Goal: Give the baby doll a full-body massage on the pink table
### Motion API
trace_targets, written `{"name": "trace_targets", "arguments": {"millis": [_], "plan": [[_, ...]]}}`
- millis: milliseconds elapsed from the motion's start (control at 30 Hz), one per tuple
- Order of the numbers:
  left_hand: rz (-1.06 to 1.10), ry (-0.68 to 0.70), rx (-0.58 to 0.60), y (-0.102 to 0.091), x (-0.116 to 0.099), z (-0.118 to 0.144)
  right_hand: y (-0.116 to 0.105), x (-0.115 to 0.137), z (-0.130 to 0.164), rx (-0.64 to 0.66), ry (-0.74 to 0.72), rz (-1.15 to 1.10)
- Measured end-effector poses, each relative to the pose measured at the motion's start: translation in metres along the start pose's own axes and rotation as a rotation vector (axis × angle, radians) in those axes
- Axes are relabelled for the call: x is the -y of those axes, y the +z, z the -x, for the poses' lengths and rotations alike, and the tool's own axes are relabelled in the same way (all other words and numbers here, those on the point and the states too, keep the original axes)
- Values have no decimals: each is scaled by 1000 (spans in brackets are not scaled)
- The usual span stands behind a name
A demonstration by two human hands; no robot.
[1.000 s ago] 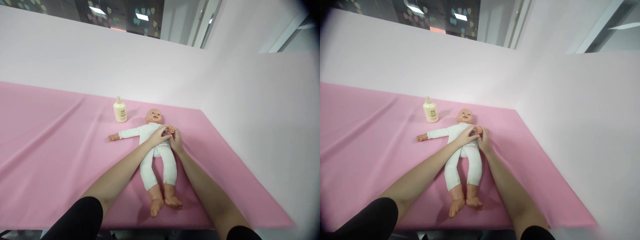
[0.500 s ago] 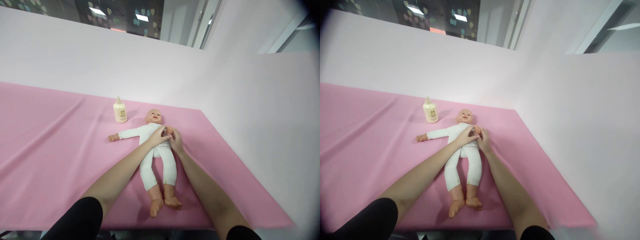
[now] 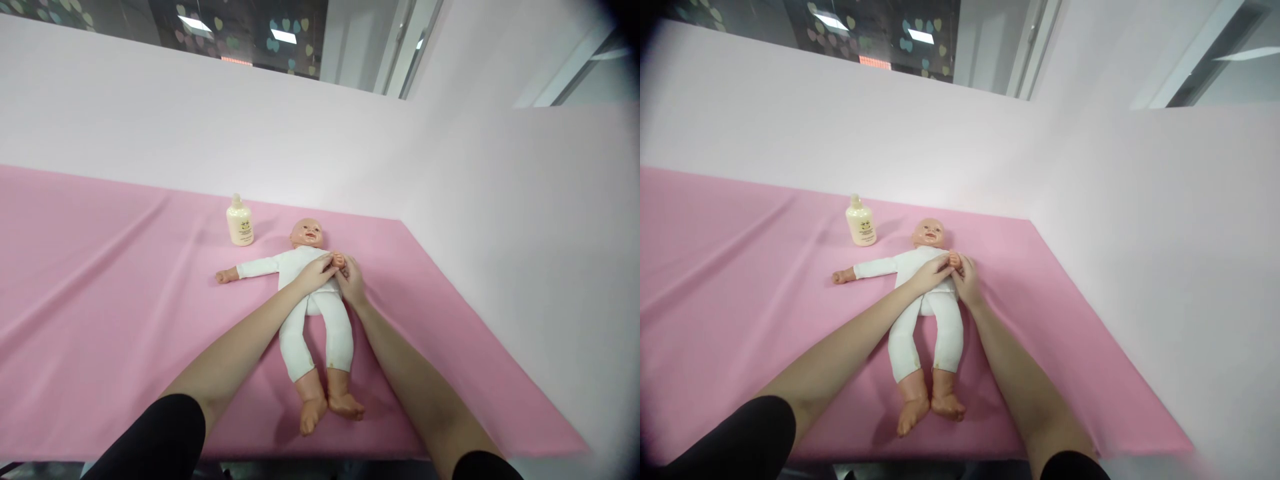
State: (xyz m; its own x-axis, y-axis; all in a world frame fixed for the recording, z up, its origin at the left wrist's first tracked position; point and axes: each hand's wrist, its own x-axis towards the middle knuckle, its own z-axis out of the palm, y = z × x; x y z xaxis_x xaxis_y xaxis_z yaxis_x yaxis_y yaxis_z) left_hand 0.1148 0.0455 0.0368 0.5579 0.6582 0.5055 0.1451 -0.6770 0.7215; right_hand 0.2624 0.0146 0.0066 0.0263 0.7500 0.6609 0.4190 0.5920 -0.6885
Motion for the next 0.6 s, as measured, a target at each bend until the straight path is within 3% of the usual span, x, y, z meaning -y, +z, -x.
{"name": "trace_targets", "arguments": {"millis": [200, 433, 600], "plan": [[-8, 40, 27, -2, -5, 1, 0, -1, 1, -14, -16, 35], [-53, -1, 36, 1, 5, 2, 4, -5, 3, -49, -10, 3], [-80, -15, 58, 1, 6, 3, 2, -1, 2, -115, 80, 12]]}}
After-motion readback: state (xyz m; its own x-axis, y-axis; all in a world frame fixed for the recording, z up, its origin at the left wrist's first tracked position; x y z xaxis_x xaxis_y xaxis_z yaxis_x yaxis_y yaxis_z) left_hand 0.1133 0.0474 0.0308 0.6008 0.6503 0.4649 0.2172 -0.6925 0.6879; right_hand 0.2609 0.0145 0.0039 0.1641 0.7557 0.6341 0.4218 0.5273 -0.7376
